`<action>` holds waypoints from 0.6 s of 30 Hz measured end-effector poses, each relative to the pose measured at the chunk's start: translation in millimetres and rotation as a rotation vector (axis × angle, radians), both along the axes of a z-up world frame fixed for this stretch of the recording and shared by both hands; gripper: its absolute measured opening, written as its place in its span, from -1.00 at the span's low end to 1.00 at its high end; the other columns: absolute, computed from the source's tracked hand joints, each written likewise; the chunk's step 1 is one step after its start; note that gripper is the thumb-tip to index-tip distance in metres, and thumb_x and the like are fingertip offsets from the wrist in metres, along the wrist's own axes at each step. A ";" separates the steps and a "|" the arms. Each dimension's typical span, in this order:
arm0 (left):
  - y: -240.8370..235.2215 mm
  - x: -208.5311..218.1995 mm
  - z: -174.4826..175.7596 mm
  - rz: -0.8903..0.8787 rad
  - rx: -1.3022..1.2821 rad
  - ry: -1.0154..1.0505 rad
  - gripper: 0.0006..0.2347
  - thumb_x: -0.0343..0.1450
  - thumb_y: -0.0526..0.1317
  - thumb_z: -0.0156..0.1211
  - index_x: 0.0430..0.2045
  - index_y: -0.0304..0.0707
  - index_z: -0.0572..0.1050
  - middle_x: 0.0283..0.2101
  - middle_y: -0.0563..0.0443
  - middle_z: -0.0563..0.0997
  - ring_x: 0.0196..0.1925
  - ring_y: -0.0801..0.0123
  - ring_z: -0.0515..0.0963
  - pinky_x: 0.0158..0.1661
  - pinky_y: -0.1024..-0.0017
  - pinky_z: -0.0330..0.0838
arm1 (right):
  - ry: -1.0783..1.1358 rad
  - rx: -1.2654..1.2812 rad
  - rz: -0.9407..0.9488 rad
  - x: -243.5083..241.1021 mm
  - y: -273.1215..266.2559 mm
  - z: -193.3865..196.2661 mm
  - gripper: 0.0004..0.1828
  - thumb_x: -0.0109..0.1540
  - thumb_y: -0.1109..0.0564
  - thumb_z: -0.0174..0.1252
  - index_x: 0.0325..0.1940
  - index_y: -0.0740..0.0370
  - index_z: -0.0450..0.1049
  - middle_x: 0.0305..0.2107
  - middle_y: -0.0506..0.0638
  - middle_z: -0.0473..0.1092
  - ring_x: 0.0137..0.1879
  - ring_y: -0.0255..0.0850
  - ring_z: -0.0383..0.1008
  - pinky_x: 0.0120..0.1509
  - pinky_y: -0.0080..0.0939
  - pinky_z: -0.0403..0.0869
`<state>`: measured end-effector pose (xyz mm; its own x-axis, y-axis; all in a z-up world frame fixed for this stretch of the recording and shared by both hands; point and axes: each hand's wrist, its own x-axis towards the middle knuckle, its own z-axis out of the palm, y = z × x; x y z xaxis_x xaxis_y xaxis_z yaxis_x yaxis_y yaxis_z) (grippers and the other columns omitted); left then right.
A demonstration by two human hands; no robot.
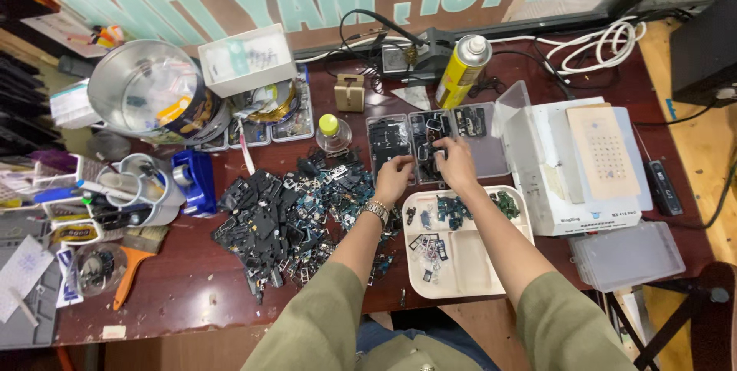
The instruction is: The person sorts small electronic components from a large pile on a cluttered workbench. They pick up individual pieces, separate them by type, and place them into a compartmentalized tray. The task involves repetitive picking, inspecting, and placing of components.
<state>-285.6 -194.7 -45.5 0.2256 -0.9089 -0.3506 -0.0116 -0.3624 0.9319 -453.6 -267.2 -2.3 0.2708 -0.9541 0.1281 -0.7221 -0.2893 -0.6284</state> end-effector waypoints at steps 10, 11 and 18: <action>68.3 128.3 -23.9 0.459 0.026 -0.445 -0.80 0.41 -0.22 0.22 -0.23 -0.35 0.67 -0.25 -0.17 0.74 -0.21 0.20 0.72 -0.13 0.31 0.55 | -0.095 0.447 0.389 123.6 46.8 -15.0 -0.69 0.19 0.15 0.28 0.02 0.21 0.56 -0.20 0.11 0.60 -0.03 -0.06 0.63 0.08 -0.10 0.53; 76.5 136.1 -27.3 0.482 0.048 -0.448 -0.80 0.41 -0.22 0.22 -0.21 -0.35 0.66 -0.24 -0.18 0.73 -0.19 0.18 0.72 -0.12 0.29 0.54 | -0.088 0.441 0.388 133.7 53.5 -20.1 -0.68 0.18 0.16 0.27 0.02 0.22 0.56 -0.20 0.11 0.60 -0.03 -0.05 0.63 0.08 -0.08 0.54; 107.3 158.9 -21.0 0.455 0.134 -0.391 -0.78 0.40 -0.19 0.23 -0.17 -0.29 0.65 -0.21 -0.18 0.72 -0.15 0.12 0.71 -0.08 0.27 0.53 | 0.102 0.150 0.311 172.7 79.8 -23.9 -0.70 0.16 0.18 0.30 -0.05 0.30 0.51 -0.09 0.21 0.48 0.09 0.17 0.47 0.20 0.08 0.44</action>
